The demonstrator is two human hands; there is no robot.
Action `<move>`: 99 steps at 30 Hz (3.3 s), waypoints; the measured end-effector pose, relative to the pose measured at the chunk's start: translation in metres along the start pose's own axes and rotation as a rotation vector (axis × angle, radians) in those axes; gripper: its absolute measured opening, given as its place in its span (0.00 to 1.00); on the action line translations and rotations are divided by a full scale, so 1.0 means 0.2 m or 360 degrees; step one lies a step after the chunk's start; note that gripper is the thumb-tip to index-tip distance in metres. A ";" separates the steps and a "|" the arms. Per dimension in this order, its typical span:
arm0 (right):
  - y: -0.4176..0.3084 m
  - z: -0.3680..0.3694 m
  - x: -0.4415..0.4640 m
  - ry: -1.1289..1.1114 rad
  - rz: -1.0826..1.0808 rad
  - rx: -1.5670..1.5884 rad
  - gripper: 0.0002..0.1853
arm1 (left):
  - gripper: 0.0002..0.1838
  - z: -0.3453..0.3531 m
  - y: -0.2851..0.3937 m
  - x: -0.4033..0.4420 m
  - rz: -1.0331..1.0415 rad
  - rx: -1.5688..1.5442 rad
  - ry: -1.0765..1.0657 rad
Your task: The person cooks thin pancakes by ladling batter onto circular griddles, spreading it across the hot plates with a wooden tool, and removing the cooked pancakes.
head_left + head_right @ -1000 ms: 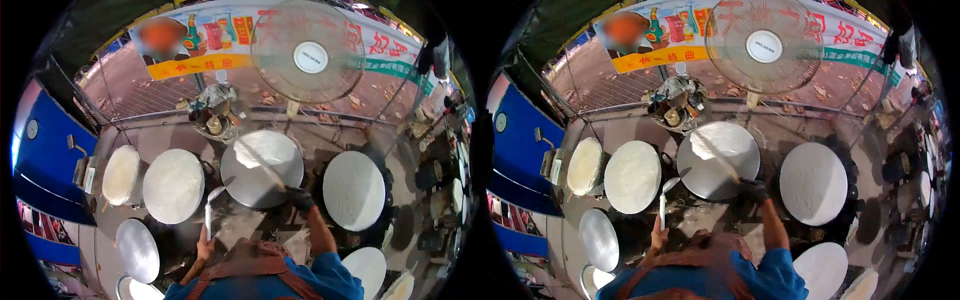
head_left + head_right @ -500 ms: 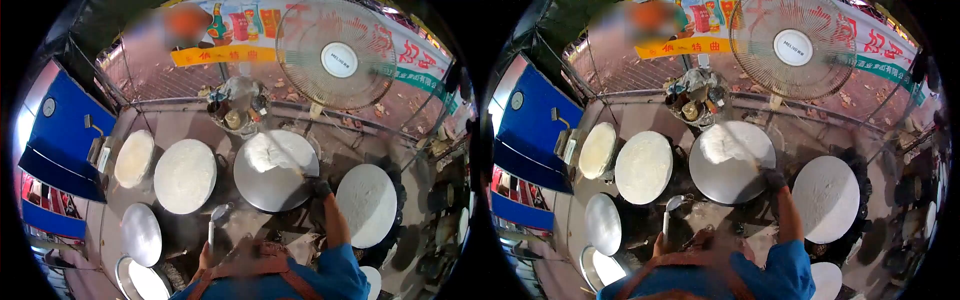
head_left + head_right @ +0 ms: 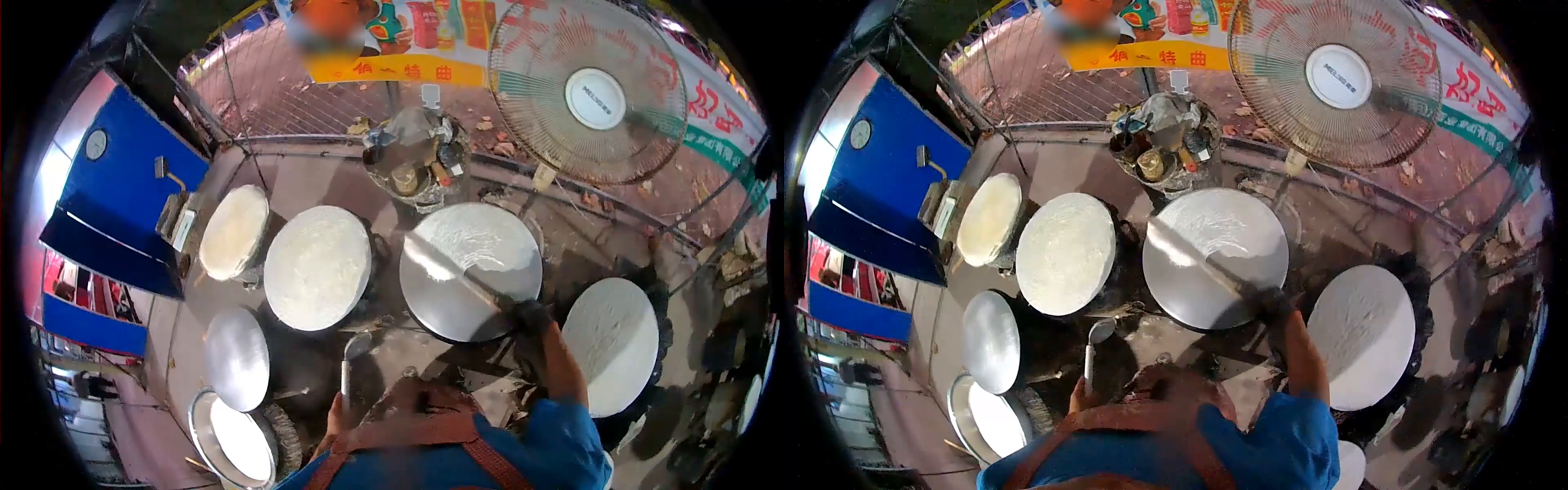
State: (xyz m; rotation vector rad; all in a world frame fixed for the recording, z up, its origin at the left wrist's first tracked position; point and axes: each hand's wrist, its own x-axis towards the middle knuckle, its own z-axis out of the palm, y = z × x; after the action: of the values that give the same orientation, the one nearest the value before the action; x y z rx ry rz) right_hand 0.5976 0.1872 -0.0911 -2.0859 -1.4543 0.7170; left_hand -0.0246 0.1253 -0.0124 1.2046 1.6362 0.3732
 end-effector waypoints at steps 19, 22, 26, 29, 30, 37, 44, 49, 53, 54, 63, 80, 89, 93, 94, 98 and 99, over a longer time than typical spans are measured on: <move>0.22 -0.12 0.30 -0.0164 -0.0208 -0.0016 0.12 | 0.28 0.01 -0.06 -0.13 -0.0185 -0.0238 0.0399; 0.34 0.05 0.44 0.0145 -0.0503 0.0036 0.12 | 0.30 0.05 0.24 -0.25 -0.0188 -0.0229 0.0568; 0.28 -0.33 0.09 -0.0523 -0.0074 -0.0041 0.12 | 0.32 0.01 0.07 -0.23 -0.0119 0.0161 0.0572; 0.30 -0.46 0.07 -0.0648 0.0020 -0.0110 0.12 | 0.33 0.01 0.27 -0.29 -0.0380 -0.0049 0.0516; 0.28 -0.44 0.15 -0.0633 -0.0024 -0.0141 0.12 | 0.33 0.00 0.25 -0.32 -0.0462 -0.0110 0.0516; -0.14 -0.19 0.49 -0.0257 -0.0157 -0.0241 0.13 | 0.32 -0.13 0.03 -0.33 -0.0134 -0.0064 0.0532; -0.15 -0.43 -1.14 0.0184 0.0666 0.0046 0.14 | 0.31 -0.39 -0.12 -0.19 -0.0226 -0.0557 0.0130; -0.69 0.61 -1.50 0.0759 0.0710 0.0786 0.14 | 0.32 -0.60 -0.12 -0.17 0.0141 -0.0359 -0.0211; -1.07 1.19 -1.10 0.0913 0.0118 0.0170 0.15 | 0.33 -0.76 -0.08 -0.26 0.0132 -0.0585 -0.0380; -1.11 1.22 -1.08 0.0978 0.0004 -0.0067 0.15 | 0.34 -0.80 -0.05 -0.31 0.0078 -0.0705 -0.0429; -1.08 1.05 -1.18 0.0833 0.0466 0.1428 0.17 | 0.34 -0.86 -0.09 -0.45 -0.0211 -0.1034 -0.0579; -1.20 0.71 -1.10 0.0502 0.0500 -0.0146 0.16 | 0.25 -0.71 -0.03 -0.32 -0.0477 -0.2208 -0.1533; -0.90 0.74 -1.02 0.0596 0.0469 -0.0308 0.16 | 0.26 -0.58 0.15 -0.26 -0.0707 -0.1968 -0.1557; -1.01 0.28 -1.02 0.0699 0.0654 0.0262 0.16 | 0.24 -0.54 0.20 -0.26 -0.0605 -0.1669 -0.1426; -1.02 0.20 -0.96 0.0713 0.0655 0.0244 0.16 | 0.24 -0.52 0.23 -0.27 -0.0674 -0.1574 -0.1300; -0.50 0.77 -0.91 0.0667 0.0396 -0.0918 0.18 | 0.22 -0.38 0.21 -0.19 -0.0870 -0.1548 -0.1216; -0.46 0.73 -0.89 0.0755 0.0380 -0.0773 0.19 | 0.22 -0.38 0.15 -0.20 -0.0885 -0.1572 -0.1179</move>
State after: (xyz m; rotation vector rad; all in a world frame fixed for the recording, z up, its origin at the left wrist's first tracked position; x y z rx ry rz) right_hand 0.3841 0.0621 -0.1136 -2.5908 -1.1970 -0.0843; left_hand -0.0736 0.1281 0.0637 0.0709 0.8532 0.2656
